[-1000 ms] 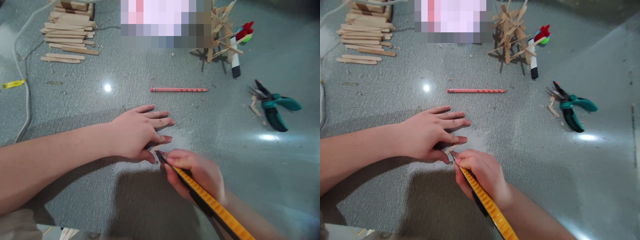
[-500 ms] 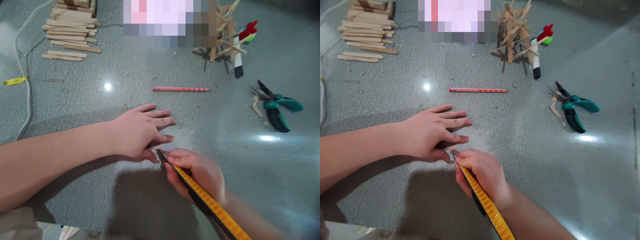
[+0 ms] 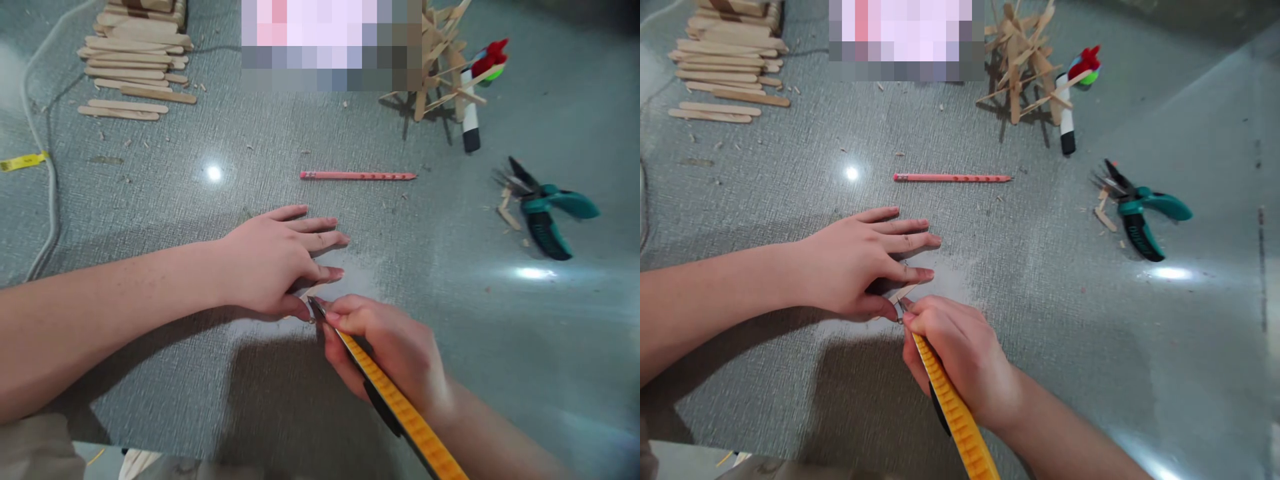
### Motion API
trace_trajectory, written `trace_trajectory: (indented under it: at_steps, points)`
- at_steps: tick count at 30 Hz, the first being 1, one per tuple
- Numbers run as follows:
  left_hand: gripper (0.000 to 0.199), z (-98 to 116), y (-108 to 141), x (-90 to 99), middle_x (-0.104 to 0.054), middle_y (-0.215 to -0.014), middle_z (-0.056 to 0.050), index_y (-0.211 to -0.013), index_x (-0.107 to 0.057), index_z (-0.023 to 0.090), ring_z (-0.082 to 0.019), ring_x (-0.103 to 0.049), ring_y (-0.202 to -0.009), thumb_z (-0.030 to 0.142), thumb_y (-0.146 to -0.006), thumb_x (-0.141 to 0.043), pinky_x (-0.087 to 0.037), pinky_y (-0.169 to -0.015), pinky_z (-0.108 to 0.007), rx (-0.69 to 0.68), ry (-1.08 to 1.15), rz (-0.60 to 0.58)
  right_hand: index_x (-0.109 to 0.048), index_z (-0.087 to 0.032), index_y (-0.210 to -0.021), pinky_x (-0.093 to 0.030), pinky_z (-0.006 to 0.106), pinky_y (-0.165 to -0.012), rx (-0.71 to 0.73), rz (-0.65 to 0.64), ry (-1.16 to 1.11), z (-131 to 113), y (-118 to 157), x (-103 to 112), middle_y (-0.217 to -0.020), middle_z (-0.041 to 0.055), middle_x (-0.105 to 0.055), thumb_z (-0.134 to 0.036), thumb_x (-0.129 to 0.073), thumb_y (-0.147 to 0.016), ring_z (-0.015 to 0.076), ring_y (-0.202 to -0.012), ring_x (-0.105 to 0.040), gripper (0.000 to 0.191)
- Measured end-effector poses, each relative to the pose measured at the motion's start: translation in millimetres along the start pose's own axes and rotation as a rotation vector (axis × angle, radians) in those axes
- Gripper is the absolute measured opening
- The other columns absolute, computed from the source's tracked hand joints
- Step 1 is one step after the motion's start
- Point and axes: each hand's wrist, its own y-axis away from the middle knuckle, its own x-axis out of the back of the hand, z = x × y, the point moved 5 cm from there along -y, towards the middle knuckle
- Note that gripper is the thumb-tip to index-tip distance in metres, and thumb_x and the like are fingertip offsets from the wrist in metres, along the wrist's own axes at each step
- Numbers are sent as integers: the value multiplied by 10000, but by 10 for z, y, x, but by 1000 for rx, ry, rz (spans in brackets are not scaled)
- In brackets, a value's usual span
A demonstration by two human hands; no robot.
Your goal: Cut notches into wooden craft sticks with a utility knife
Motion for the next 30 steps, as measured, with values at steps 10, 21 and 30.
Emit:
trace_trajectory:
  at_steps: [10, 21, 30]
  points:
    - [606, 0, -5, -4, -391, -1630, -47, -1373, -628, 349, -307, -299, -1545, 637, -846, -710, -168, -1271, -537, -6, -12, -23, -579, -258, -969, -612, 275, -599, 25, 155, 73, 57, 53, 92, -831, 11, -757, -82, -631, -832, 173, -676, -746, 229]
    - [592, 16, -4, 8, -397, -1627, -55, -1361, -639, 337, -309, -292, -1547, 618, -847, -721, -163, -1273, -537, 4, 1, -32, -570, -290, -1041, -629, 294, -609, 56, 127, 70, 16, -15, 57, -808, 3, -748, -39, -597, -824, 194, -685, -759, 334]
    - [583, 11, 7, 9, -426, -1609, -59, -1349, -652, 325, -321, -333, -1528, 598, -841, -738, -190, -1268, -542, -8, 7, -1, -575, -255, -875, -561, 254, -532, 39, 42, 47, 22, -14, 25, -716, -15, -688, -60, -588, -809, 136, -532, -661, 207]
